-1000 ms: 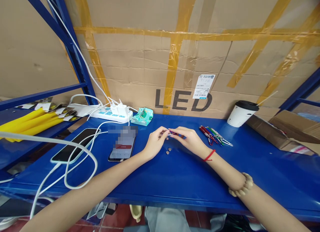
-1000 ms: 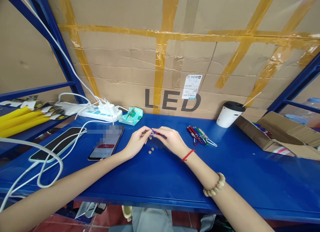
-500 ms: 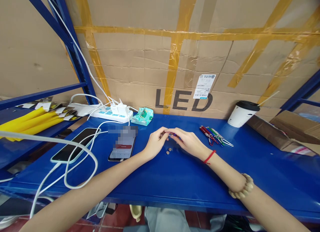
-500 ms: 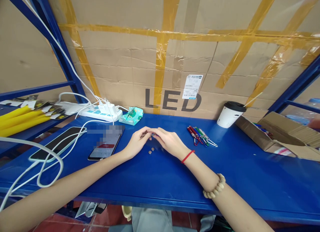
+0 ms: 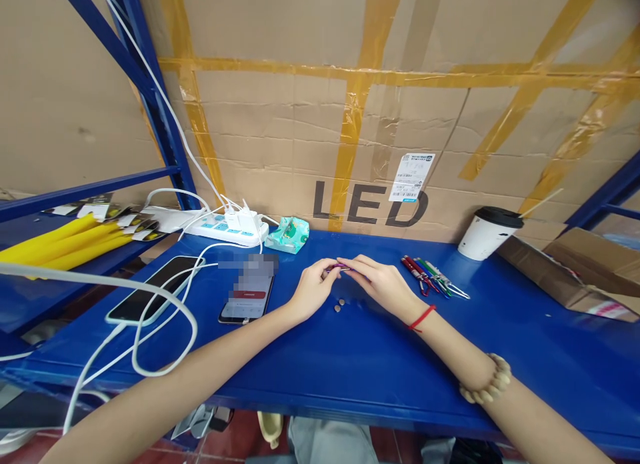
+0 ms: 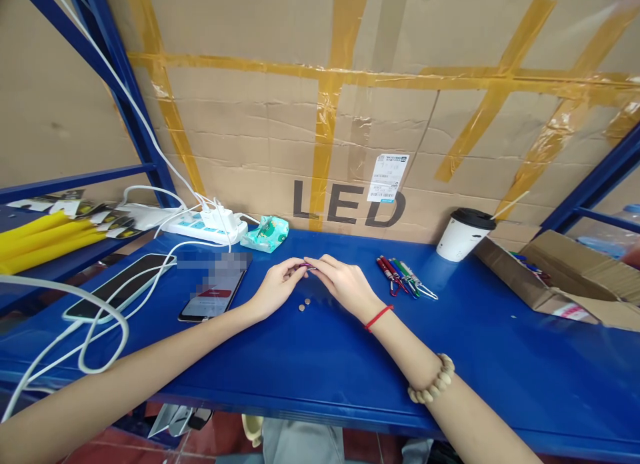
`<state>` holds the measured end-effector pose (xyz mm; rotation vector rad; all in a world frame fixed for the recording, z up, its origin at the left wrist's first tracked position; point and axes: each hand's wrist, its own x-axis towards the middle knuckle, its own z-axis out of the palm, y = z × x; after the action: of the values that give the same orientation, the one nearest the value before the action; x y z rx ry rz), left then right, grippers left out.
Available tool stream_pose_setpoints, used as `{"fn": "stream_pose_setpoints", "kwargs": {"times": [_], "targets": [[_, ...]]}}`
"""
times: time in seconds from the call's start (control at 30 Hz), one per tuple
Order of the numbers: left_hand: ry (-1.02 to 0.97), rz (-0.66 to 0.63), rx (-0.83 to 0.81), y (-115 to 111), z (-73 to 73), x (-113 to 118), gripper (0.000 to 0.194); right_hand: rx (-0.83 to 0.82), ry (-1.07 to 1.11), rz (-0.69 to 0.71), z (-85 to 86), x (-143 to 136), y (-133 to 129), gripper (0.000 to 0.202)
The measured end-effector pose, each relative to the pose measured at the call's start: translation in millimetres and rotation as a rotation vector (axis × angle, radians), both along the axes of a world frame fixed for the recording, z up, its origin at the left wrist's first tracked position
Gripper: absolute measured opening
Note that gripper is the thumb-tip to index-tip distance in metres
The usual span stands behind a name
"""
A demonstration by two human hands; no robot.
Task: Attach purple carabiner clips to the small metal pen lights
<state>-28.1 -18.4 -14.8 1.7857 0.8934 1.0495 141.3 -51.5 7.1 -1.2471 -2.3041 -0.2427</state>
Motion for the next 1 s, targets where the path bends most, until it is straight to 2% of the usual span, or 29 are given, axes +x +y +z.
{"fn": "stream_pose_setpoints", "kwargs": {"times": [0.1, 0.17, 0.3, 0.43, 0.53, 0.67, 0.87, 1.0], "targets": [[0.014, 0.031, 0.043, -0.6, 1.1, -0.3, 0.023, 0.016, -0.010, -0.002, -1.6, 1.5, 2.2, 0.034], [0.028, 0.055, 0.068, -1.6, 2.8, -1.0, 0.023, -0.027, 0.061, 0.011, -2.8, 0.8, 3.4, 0.035], [-0.017, 0.096, 0.057, -1.2, 3.9, -2.3, 0.022, -0.181, 0.358, 0.046, -5.1, -3.2, 4.9, 0.032], [-0.055, 0.108, 0.012, 1.8, 0.0, -1.7, 0.021, -0.405, 0.678, 0.029, -6.3, -4.8, 6.2, 0.038], [-0.069, 0.068, -0.064, 1.8, -1.2, -0.5, 0.019, -0.492, 0.768, 0.026, -6.6, -4.5, 6.7, 0.040], [-0.121, 0.021, -0.125, -0.1, 1.6, -0.5, 0.022, -0.457, 0.686, 0.049, -7.8, -5.5, 6.6, 0.038], [-0.136, 0.046, -0.108, 1.6, 3.9, -1.7, 0.029, -0.228, 0.306, 0.084, -7.5, -5.9, 3.6, 0.038], [-0.101, 0.046, -0.055, 1.2, 3.2, -1.4, 0.031, -0.175, 0.132, 0.081, -4.1, -5.7, -0.3, 0.042]]}}
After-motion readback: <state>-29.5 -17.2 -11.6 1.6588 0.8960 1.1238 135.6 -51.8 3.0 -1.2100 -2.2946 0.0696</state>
